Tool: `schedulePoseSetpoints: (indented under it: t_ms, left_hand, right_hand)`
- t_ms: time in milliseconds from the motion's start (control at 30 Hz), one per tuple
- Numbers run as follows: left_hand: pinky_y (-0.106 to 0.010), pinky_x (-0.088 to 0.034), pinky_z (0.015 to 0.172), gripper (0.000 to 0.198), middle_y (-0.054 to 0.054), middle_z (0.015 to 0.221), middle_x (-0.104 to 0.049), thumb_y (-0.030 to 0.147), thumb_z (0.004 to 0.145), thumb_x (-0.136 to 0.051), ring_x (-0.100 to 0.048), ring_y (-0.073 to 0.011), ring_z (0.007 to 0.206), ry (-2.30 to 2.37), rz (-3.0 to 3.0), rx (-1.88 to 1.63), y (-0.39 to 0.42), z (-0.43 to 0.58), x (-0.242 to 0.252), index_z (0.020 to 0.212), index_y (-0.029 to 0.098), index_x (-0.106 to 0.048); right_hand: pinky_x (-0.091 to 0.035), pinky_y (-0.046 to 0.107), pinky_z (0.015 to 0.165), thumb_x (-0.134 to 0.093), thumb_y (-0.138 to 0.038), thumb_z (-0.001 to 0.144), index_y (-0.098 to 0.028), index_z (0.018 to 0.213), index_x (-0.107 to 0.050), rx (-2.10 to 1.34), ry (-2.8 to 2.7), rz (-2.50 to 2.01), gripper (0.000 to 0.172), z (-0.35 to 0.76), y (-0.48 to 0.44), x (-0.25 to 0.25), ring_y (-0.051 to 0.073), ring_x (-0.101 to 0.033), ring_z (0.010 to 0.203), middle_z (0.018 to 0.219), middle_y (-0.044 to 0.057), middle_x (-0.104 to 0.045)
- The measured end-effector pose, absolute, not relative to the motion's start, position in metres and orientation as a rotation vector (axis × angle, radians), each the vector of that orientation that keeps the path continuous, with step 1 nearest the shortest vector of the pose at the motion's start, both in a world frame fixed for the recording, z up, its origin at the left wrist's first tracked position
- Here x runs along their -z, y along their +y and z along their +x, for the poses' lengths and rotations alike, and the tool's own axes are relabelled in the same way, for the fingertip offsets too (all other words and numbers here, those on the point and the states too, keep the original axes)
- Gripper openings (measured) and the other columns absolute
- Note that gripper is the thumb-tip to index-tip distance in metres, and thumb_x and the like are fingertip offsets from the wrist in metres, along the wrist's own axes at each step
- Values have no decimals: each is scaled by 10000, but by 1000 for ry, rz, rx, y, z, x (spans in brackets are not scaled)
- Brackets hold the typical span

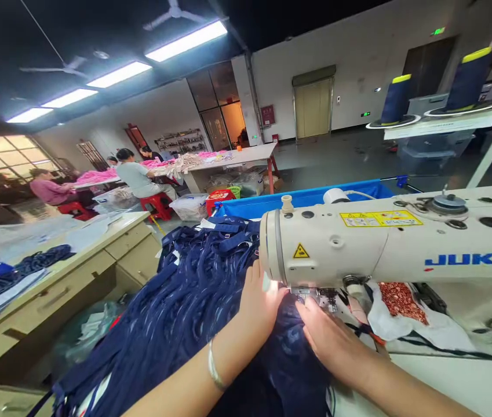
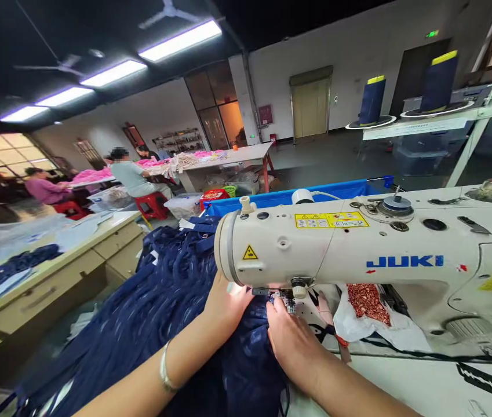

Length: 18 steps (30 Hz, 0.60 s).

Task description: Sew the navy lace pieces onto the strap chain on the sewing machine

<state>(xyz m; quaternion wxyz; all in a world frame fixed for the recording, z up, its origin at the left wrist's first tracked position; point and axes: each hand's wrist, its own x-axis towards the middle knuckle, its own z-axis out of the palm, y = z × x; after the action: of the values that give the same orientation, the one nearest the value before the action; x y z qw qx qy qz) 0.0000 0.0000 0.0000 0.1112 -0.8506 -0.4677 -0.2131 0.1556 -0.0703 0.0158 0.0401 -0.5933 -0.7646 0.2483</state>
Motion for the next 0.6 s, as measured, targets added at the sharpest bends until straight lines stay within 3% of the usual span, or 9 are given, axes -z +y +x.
schedulePoseSetpoints:
  t_ms: [233,433,600]
  left_hand:
    - [-488,-460,930,377,-124,1128,-592,315,837,-661,-545,-321,1083,-1384,-2523,464,-23,-3,3,1159,161,-541]
    - [-404,-487,916,222,-124,1134,-578,234,940,-486,-550,-269,1077,-1038,-2941,229,3,-11,11,1119,130,-565]
    - [-421,-486,908,183,-119,1042,-590,222,947,-464,-553,-279,1061,-1006,-2941,90,6,-15,9,1048,122,-579]
  right_hand:
    - [-460,340,959,-284,9,882,-119,1272,-499,-766,-2384,-1896,463,153,-71,-25,223,-613,1005,1359,165,-440]
    - [-510,315,789,-374,-69,866,-169,1161,-576,-533,-2445,-1799,372,163,-67,3,219,-644,864,1184,117,-570]
    - [-440,443,921,-478,-309,914,-302,1024,-676,-171,-2302,-1646,226,184,-44,21,277,-598,1010,1052,19,-666]
